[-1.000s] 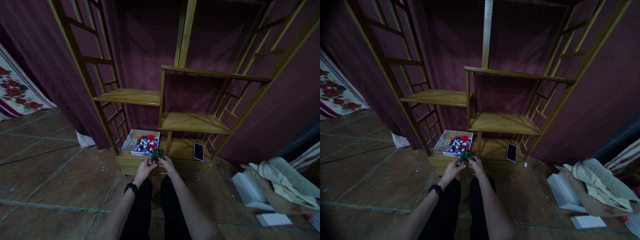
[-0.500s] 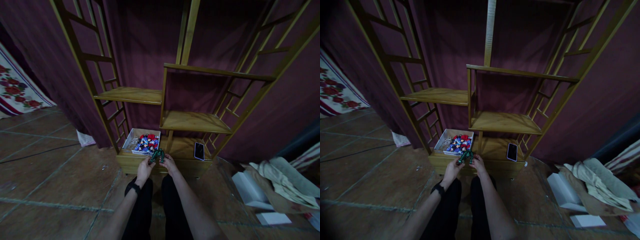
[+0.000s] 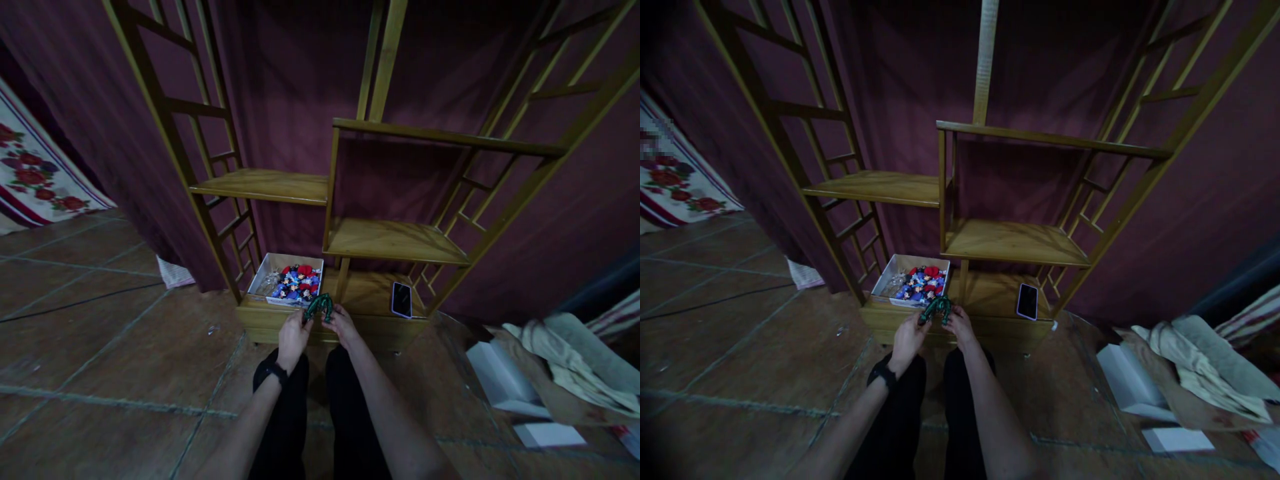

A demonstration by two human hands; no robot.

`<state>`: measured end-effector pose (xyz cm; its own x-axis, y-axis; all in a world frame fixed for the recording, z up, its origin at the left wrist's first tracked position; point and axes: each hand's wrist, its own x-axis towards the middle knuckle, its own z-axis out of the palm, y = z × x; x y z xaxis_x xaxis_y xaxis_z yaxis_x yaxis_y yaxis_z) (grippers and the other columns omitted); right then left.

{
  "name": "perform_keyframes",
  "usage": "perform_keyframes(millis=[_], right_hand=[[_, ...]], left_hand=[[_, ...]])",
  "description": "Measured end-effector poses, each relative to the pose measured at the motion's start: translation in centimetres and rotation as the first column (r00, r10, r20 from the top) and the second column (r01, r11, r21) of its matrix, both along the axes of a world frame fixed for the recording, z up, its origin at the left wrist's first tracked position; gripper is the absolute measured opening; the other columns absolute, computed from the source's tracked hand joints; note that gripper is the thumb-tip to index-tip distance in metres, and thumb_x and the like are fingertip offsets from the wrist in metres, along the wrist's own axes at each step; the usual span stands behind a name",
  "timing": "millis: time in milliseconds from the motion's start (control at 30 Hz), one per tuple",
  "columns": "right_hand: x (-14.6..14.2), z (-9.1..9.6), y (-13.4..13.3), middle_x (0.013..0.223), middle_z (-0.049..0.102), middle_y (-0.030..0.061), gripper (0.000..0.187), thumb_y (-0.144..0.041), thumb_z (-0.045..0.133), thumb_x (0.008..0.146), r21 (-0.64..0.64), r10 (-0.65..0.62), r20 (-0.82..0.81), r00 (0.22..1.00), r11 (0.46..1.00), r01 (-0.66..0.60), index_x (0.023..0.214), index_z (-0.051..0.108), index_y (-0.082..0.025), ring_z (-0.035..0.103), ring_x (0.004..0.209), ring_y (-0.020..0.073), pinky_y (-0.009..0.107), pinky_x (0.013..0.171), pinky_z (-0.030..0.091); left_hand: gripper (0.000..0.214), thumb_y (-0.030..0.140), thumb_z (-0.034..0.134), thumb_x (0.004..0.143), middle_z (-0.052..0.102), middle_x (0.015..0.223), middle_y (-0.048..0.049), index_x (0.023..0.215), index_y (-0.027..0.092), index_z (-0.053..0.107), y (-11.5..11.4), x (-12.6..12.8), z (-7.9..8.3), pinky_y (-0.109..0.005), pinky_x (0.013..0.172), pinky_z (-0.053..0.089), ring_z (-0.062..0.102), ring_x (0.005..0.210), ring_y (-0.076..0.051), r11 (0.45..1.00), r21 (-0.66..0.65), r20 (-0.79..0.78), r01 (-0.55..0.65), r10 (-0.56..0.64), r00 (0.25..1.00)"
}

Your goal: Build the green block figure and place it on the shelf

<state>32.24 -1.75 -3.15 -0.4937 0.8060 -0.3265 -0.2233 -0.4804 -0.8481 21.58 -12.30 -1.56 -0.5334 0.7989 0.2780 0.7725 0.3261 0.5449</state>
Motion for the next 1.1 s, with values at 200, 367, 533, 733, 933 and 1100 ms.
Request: perform_keyframes(millis=[200,367,533,733,933,1100], right_hand=[[0.4,-0.1,0.1,0.072,0.064,-0.0008,0.033,-0.035,0.07,0.056,0.028,0.002,0.009,1.0,1.0,-0.002,0.08,0.053,-0.02,0.061,0.064,0.013,0.03,0.064,0.051],[0.9,0.3,-0.2,0.073,0.063,-0.0022,0.033,-0.033,0.072,0.054,0.065,0.047,-0.005,0.999,0.997,-0.046,0.08,0.054,-0.02,0.061,0.067,0.0126,0.029,0.067,0.051],[1.0,0.5,-0.4,0.072,0.063,-0.0023,0.036,-0.027,0.073,0.051,0.115,0.073,-0.028,0.997,0.991,-0.07,0.081,0.054,-0.02,0.061,0.067,0.0124,0.028,0.067,0.051],[0.9,0.0,-0.4,0.073,0.064,-0.0024,0.039,-0.022,0.073,0.049,0.135,0.046,-0.07,0.996,0.99,-0.036,0.083,0.055,-0.021,0.062,0.07,0.0144,0.028,0.064,0.05],[1.2,-0.2,-0.2,0.081,0.065,-0.0029,0.038,-0.021,0.072,0.05,0.213,0.04,-0.069,0.997,0.977,-0.024,0.085,0.058,-0.024,0.062,0.073,0.0135,0.025,0.062,0.05],[1.7,0.4,-0.1,0.083,0.066,-0.0028,0.036,-0.015,0.071,0.05,0.212,0.082,-0.138,0.987,0.976,-0.051,0.083,0.06,-0.025,0.061,0.074,0.0138,0.024,0.064,0.049]], left_hand=[[0.019,0.03,0.047,0.081,0.061,0.087,-0.0095,0.093,0.018,0.055,-0.4,0.6,1.0,-0.031,0.076,0.038,0.054,0.086,-0.022,0.997,-0.031,-0.173,0.064,-0.068,0.983],[0.021,0.027,0.044,0.083,0.06,0.09,-0.0124,0.097,0.016,0.054,-0.9,1.1,1.7,-0.035,0.078,0.036,0.053,0.089,-0.025,0.992,-0.036,-0.287,0.12,-0.125,0.95],[0.02,0.019,0.046,0.079,0.059,0.092,-0.0125,0.097,0.016,0.054,-1.2,1.2,1.9,-0.036,0.08,0.035,0.052,0.091,-0.026,0.992,-0.054,-0.313,0.118,-0.129,0.941],[0.028,0.01,0.045,0.075,0.059,0.094,-0.0117,0.101,0.016,0.053,-1.8,1.2,2.5,-0.036,0.082,0.034,0.05,0.093,-0.025,0.983,-0.083,-0.368,0.166,-0.185,0.911],[0.026,0.012,0.04,0.079,0.058,0.092,-0.0117,0.102,0.015,0.052,-2.3,1.5,2.8,-0.037,0.082,0.033,0.049,0.093,-0.024,0.972,-0.103,-0.392,0.212,-0.236,0.889],[0.03,0.012,0.037,0.083,0.058,0.093,-0.0135,0.11,0.012,0.05,-2.5,1.7,2.9,-0.037,0.082,0.033,0.05,0.091,-0.024,0.965,-0.104,-0.439,0.243,-0.263,0.859]])
